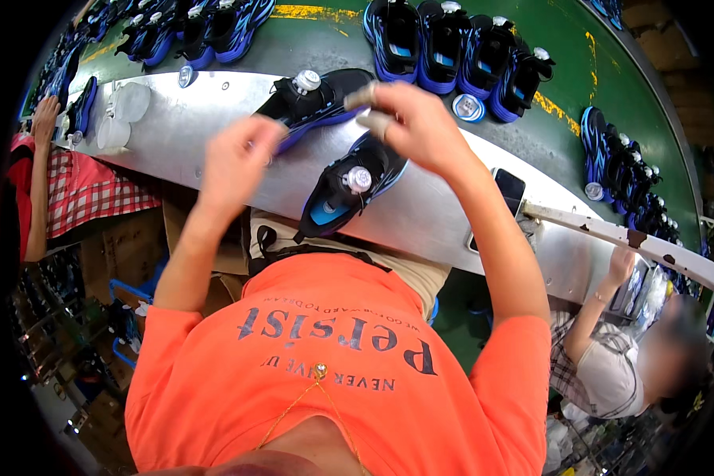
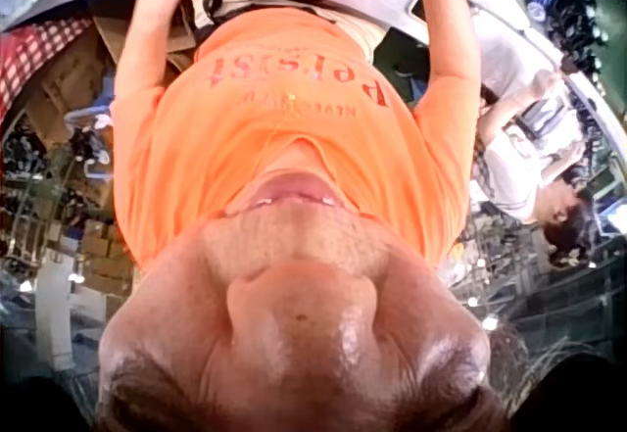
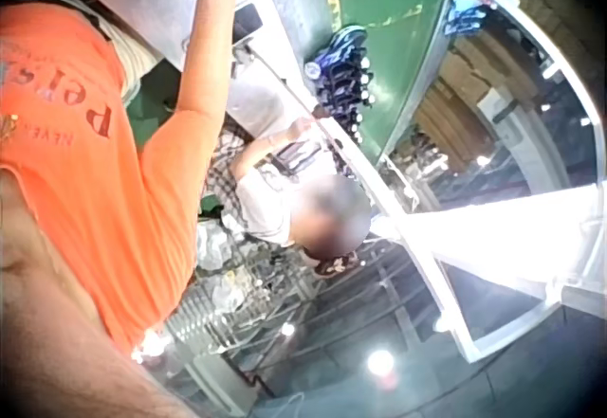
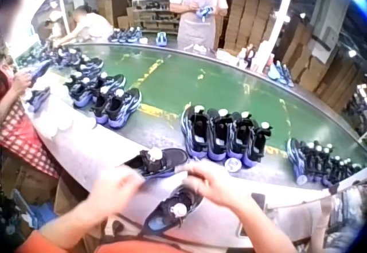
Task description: The person pulls on the components of shoes, including the tongue and the rotating lace dial, before placing them onto a conveyor belt.
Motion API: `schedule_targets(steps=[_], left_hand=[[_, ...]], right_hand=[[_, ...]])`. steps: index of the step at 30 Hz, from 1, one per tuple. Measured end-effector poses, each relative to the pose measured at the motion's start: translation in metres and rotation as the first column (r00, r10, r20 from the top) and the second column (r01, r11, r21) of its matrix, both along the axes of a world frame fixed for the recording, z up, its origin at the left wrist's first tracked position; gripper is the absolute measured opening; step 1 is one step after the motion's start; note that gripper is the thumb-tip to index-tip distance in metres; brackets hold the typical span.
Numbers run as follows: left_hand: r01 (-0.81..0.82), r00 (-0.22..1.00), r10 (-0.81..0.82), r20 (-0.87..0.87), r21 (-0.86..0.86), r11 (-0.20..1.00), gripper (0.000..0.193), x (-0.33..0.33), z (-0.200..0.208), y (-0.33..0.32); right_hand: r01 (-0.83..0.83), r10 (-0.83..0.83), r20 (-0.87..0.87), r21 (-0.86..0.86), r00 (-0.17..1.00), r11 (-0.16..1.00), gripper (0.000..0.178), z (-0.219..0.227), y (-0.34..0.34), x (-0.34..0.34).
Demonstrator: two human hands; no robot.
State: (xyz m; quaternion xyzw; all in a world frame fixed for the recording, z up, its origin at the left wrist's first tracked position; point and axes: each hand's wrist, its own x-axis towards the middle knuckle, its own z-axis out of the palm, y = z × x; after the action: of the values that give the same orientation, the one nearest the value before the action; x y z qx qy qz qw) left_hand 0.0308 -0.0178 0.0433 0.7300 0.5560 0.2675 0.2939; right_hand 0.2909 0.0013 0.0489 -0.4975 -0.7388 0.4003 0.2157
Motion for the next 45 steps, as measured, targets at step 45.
schedule_targets(steps=[45], left_hand=[[0.053, 0.994, 0.003, 0.106, -0.527, 0.848, 0.023, 0.020, -0.003, -0.048]], right_hand=[[-0.069, 0.080, -0.056, 0.178, 0.995, 0.982, 0.031, -0.003, -0.047, -0.040]])
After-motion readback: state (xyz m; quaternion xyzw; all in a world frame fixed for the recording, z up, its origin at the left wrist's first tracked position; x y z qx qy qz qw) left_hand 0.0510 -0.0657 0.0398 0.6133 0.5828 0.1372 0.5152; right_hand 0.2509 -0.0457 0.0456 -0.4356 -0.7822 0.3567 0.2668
